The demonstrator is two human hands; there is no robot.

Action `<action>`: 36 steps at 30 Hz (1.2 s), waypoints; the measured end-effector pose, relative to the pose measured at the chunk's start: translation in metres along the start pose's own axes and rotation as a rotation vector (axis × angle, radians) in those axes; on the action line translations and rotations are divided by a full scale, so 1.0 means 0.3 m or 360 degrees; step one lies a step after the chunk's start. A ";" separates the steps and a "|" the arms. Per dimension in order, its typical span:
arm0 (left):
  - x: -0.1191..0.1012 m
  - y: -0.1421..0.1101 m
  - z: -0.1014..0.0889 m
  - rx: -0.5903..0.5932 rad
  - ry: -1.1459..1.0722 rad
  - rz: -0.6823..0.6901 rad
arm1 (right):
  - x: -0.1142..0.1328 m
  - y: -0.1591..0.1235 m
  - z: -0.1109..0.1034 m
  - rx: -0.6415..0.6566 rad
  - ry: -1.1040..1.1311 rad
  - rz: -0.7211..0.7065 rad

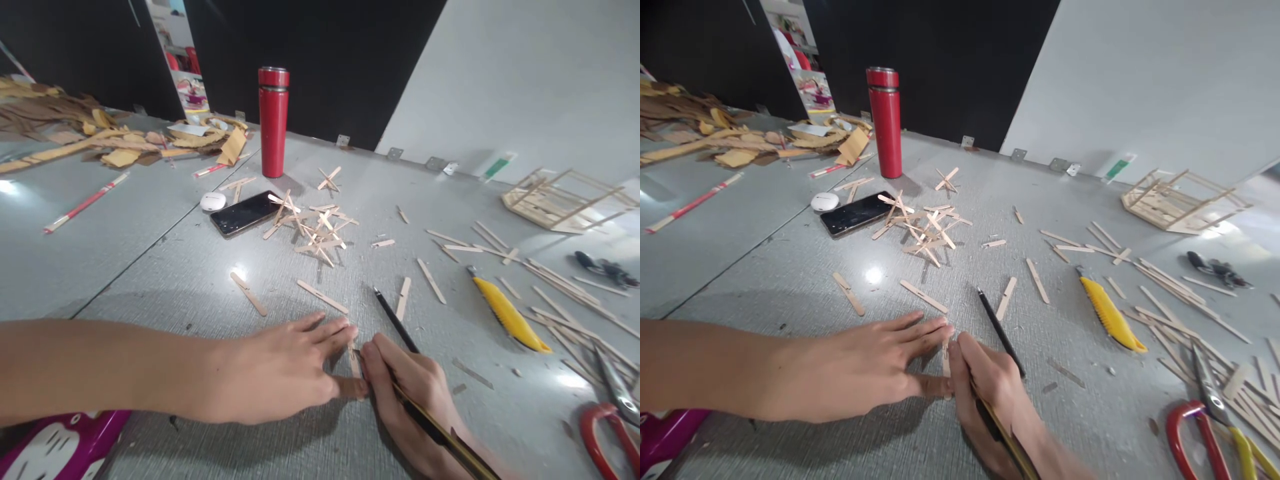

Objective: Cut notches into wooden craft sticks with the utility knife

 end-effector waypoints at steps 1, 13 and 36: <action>0.000 0.000 -0.002 -0.0011 -0.0004 -0.0002 | 0.001 -0.001 0.000 0.0000 0.0000 -0.0006; -0.014 -0.005 -0.006 -0.0061 0.0124 -0.0020 | -0.012 -0.033 -0.030 -0.0198 0.0081 0.0127; 0.094 -0.087 -0.137 -0.0251 -0.0883 -0.0557 | -0.325 -0.170 -0.547 -0.0431 -0.0898 0.0665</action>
Point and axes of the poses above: each hand's wrist, its own y-axis towards the middle knuckle, its own z-axis out of the palm, x = y × z, the point moved 7 cm from there along y, towards the middle knuckle, and after that the axes turned 14 degrees about x, right-handed, at the moved point
